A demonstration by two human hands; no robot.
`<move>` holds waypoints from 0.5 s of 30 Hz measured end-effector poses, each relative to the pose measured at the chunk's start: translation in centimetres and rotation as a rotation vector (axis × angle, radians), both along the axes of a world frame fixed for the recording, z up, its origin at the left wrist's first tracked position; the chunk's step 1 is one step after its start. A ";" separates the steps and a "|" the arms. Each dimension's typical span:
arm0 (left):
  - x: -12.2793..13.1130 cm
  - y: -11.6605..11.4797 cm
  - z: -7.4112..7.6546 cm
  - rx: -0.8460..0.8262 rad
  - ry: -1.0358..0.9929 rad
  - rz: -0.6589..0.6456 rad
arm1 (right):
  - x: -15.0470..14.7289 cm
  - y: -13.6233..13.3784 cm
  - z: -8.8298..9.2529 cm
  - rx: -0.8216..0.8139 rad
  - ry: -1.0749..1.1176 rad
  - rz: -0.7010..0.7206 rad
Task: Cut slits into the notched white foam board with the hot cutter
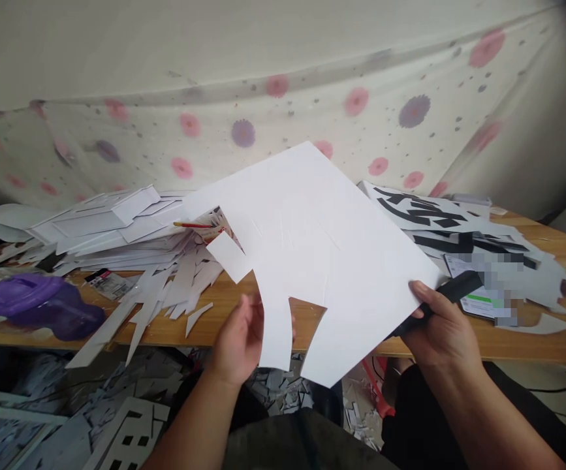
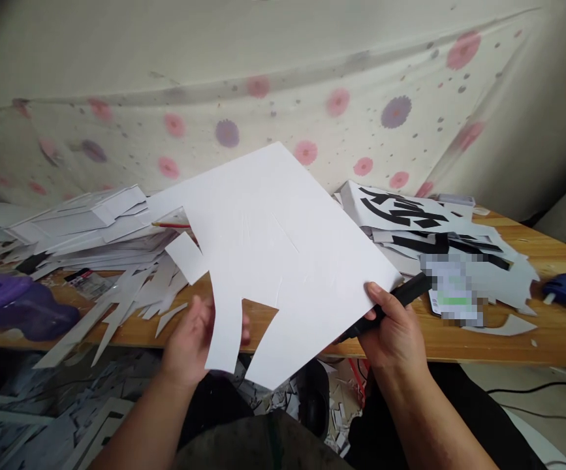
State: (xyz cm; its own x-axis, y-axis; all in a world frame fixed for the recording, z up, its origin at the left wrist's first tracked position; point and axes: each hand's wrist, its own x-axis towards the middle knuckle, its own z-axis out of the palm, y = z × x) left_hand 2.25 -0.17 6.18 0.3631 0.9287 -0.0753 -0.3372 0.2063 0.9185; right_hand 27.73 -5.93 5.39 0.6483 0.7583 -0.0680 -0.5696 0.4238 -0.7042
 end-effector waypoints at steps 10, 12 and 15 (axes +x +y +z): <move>2.1 -3.3 -0.1 0.001 0.045 0.045 | 2.5 -0.2 0.4 -0.074 -0.271 -0.050; 2.1 -3.2 0.0 0.030 0.054 0.078 | 4.1 -1.1 0.5 -0.144 -0.464 -0.194; 1.7 -3.2 -0.1 0.101 0.116 0.101 | 6.4 -3.4 1.0 -0.103 -0.662 -0.339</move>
